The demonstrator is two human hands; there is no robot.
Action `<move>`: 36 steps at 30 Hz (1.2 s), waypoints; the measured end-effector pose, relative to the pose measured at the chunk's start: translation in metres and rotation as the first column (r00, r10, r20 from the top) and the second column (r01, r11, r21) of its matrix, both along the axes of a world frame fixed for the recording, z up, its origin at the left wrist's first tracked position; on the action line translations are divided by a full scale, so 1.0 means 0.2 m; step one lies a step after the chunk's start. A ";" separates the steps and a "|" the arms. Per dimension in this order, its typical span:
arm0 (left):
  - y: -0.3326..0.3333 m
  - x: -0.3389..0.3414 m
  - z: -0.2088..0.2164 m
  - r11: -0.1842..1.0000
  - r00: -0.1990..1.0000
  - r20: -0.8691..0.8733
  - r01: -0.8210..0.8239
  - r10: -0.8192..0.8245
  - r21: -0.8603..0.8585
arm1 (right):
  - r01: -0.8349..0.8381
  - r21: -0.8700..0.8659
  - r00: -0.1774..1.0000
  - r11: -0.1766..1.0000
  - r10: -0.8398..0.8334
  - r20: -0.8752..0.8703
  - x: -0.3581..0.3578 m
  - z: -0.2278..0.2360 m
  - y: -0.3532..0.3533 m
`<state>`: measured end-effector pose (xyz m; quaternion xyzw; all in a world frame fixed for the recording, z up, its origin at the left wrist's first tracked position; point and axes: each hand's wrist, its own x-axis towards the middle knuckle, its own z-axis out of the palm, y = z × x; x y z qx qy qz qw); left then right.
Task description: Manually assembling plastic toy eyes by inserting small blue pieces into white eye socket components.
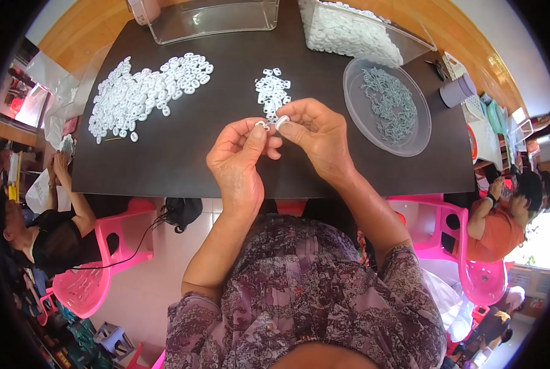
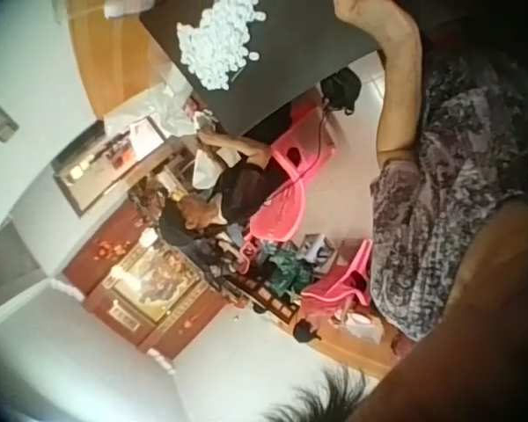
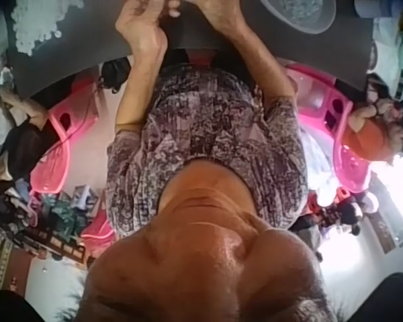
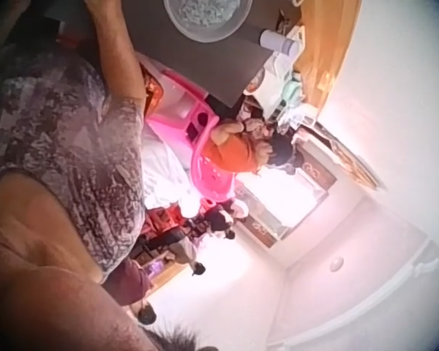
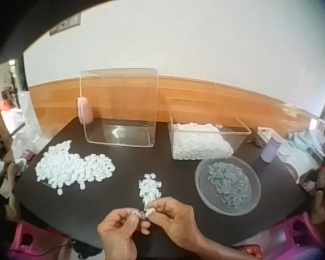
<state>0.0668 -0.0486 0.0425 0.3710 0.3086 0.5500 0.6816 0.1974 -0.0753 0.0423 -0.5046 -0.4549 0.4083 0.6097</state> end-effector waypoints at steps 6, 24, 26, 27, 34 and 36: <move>-0.03 0.05 0.00 0.999 0.999 0.015 0.049 -0.049 0.007 | -0.045 0.068 0.988 0.997 0.054 -0.146 0.04 0.02 -0.06; -0.06 0.06 -0.03 0.994 0.989 -0.109 0.101 -0.095 0.045 | 0.088 -0.045 0.995 0.995 -0.089 -0.033 0.09 0.00 -0.08; -0.06 0.06 -0.03 0.994 0.989 -0.108 0.101 -0.096 0.035 | 0.087 -0.034 0.996 0.996 -0.088 -0.024 0.09 -0.01 -0.07; -0.06 0.06 -0.03 0.995 0.989 -0.123 0.086 -0.080 0.045 | 0.088 -0.022 0.996 0.996 -0.088 -0.016 0.09 -0.02 -0.07; -0.06 0.05 -0.05 0.996 0.988 -0.130 0.088 -0.084 0.024 | 0.093 0.002 0.995 0.996 -0.093 0.032 0.07 -0.03 -0.06; -0.06 0.05 -0.05 0.996 0.988 -0.136 0.082 -0.077 0.030 | 0.101 -0.001 0.995 0.995 -0.101 0.020 0.06 -0.04 -0.06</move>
